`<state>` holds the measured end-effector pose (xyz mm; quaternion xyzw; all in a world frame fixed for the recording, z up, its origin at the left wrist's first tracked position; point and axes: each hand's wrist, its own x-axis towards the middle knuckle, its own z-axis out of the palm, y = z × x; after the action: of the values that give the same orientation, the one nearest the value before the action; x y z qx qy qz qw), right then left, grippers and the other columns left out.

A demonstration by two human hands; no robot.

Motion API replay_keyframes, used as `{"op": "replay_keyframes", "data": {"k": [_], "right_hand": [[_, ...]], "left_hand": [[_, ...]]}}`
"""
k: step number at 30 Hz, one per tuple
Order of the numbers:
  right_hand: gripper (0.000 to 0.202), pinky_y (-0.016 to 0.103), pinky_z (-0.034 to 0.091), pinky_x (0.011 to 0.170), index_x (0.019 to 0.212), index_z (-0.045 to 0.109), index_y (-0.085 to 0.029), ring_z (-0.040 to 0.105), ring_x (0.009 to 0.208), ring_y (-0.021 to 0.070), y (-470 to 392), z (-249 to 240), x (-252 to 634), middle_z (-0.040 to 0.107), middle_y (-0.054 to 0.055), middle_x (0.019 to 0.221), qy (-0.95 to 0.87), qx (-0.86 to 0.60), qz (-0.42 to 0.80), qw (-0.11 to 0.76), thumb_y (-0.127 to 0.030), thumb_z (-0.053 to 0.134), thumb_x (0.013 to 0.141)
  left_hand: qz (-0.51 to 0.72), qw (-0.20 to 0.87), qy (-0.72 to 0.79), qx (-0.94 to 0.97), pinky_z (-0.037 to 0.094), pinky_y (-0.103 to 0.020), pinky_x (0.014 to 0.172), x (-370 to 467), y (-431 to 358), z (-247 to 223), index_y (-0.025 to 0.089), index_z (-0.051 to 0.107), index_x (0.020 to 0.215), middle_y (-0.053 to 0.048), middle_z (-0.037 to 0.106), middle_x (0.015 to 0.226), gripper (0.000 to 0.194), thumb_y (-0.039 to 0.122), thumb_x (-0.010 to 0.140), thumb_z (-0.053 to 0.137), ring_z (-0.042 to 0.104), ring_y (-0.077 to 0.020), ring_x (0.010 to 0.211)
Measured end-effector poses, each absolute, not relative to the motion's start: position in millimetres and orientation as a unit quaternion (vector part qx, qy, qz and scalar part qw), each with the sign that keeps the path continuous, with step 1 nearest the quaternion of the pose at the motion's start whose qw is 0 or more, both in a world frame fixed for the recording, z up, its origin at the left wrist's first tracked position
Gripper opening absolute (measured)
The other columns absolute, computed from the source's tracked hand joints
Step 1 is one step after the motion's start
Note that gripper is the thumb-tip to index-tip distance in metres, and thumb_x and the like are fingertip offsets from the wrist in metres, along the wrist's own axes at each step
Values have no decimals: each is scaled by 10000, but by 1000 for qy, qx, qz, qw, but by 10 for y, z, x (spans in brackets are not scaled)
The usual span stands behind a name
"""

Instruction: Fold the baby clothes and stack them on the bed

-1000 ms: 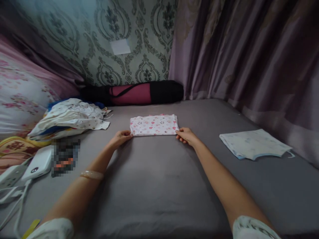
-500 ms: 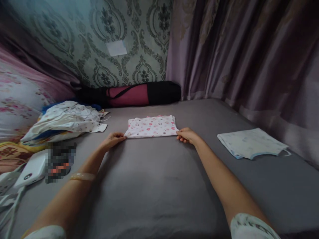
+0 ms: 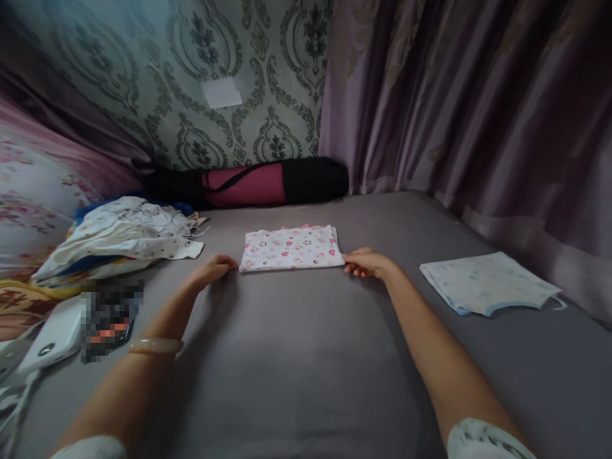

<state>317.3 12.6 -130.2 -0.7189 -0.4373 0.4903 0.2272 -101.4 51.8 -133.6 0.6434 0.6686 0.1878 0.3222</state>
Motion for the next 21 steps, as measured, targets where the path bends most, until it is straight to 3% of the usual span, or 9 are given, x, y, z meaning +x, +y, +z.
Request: {"op": "replay_keyframes", "data": {"k": [5,9,16,21], "right_hand": [[220,148,309,374,810,682,-140,500,438,60,435,-1308,3064,678,39,664,-468,-763,345,283,-276,545,915],[210,182,423,546,857,712,-152,661,762,158,685,-1332,2796,714,95,834,-522,-781,190,284,-264,538,893],[257,332,503,811,1011,693,-154,636,1045,271,834,-1436,2584,658,183,1066,-497,-828,137,222,-318,536,890],[301,381,484,870,1047,679,-132,610,1089,294,868,-1443,2580,629,205,1133,-510,-825,113,216,-333,494,921]], "left_hand": [[230,158,701,656,444,-294,789,-639,661,-1222,152,685,924,-110,697,941,289,122,728,475,627,-241,922],[223,180,658,696,447,-306,891,-92,737,-1271,136,653,1079,-125,681,1098,347,97,810,437,622,-222,1025],[213,128,598,762,421,-353,975,342,831,-1593,125,602,1113,-150,634,1161,325,82,830,449,564,-239,1132],[198,91,592,776,374,-416,1019,326,879,-1682,144,569,1130,-159,588,1226,312,93,854,432,505,-261,1199]]}}
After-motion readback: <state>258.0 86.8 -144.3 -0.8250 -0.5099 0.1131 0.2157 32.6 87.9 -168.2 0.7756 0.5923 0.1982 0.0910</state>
